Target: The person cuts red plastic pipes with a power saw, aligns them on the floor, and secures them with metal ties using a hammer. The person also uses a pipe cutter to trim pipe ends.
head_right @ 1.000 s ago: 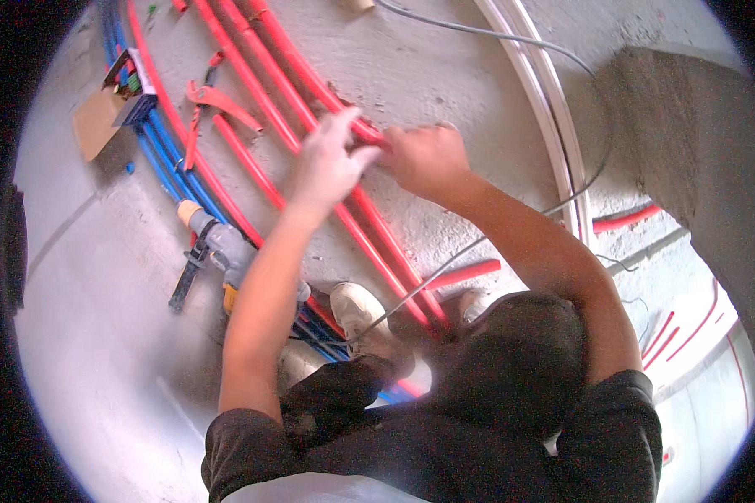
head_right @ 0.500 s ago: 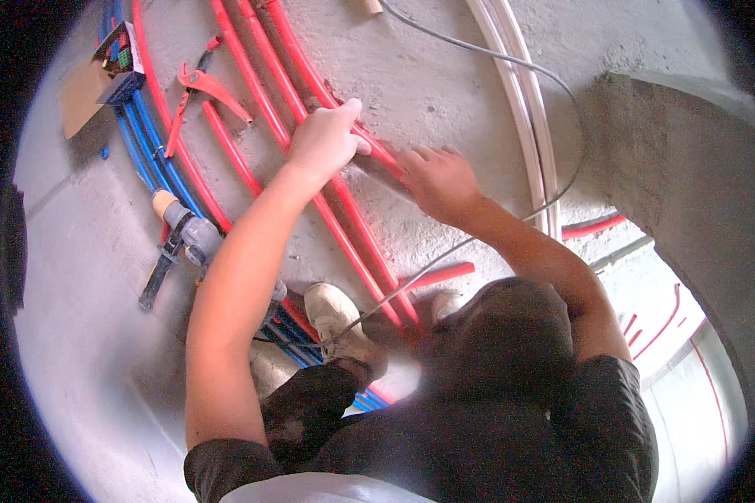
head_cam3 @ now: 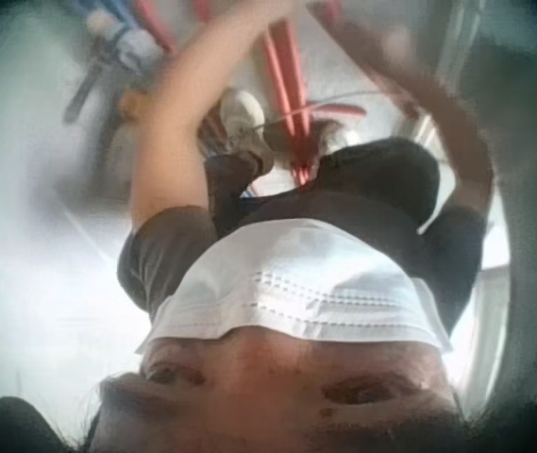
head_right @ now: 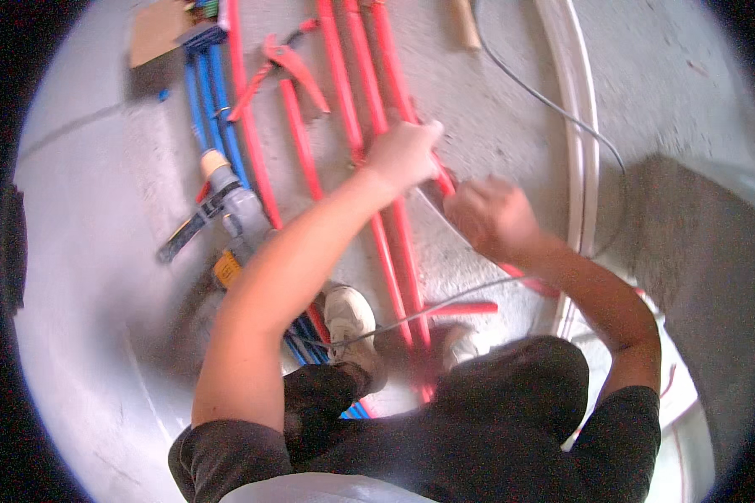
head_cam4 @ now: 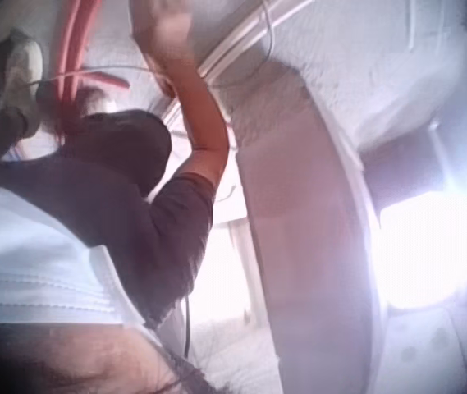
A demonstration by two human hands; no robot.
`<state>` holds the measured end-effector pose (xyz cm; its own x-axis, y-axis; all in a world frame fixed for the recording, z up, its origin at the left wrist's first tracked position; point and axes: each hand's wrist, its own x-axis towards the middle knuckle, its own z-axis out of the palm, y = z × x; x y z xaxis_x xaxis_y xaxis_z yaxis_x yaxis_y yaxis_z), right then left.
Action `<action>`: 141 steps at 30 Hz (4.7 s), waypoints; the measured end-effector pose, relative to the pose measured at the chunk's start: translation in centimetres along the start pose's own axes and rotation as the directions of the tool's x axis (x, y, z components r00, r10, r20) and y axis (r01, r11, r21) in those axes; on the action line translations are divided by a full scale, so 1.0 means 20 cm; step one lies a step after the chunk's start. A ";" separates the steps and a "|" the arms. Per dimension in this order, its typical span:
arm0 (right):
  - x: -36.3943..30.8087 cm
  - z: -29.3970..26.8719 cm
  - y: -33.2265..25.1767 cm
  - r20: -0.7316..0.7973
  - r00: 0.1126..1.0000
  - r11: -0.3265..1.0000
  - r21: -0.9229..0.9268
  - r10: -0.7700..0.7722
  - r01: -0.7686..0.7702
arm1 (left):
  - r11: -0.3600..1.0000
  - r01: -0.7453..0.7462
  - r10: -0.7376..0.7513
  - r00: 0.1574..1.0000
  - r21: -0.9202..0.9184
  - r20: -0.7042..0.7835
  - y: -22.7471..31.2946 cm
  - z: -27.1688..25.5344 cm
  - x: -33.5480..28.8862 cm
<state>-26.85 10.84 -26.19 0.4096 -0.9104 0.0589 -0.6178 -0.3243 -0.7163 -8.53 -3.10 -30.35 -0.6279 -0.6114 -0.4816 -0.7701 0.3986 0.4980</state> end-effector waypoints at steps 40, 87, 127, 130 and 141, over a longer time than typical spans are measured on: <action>0.99 -0.35 0.45 -0.132 0.807 0.710 0.571 0.575 -0.413 | 0.992 0.044 -0.047 0.999 -0.116 -0.017 -0.11 0.02 -0.07; 0.85 -0.06 0.29 0.060 0.662 0.568 0.458 0.747 -0.684 | 0.994 -0.001 0.001 1.000 -0.109 0.000 -0.09 0.00 -0.05; 0.86 -0.04 0.35 -0.152 0.839 0.828 -0.147 0.522 -0.541 | 0.987 0.044 -0.045 0.999 -0.152 -0.003 -0.06 -0.04 -0.09; 0.82 -0.02 0.42 -0.132 0.847 0.826 -0.187 0.515 -0.532 | 0.983 0.080 -0.074 0.996 -0.166 0.042 -0.05 -0.04 -0.08; 0.23 0.00 -0.01 -0.136 0.868 0.862 -0.120 0.477 -0.493 | 0.993 -0.080 0.067 0.987 -0.086 -0.144 -0.10 0.10 -0.16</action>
<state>-24.82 6.69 -25.86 -0.0307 -0.9801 -0.1962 -0.8151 0.1381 -0.5627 -5.26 -0.61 -31.17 -0.6554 -0.6755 -0.3380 -0.7048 0.3859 0.5953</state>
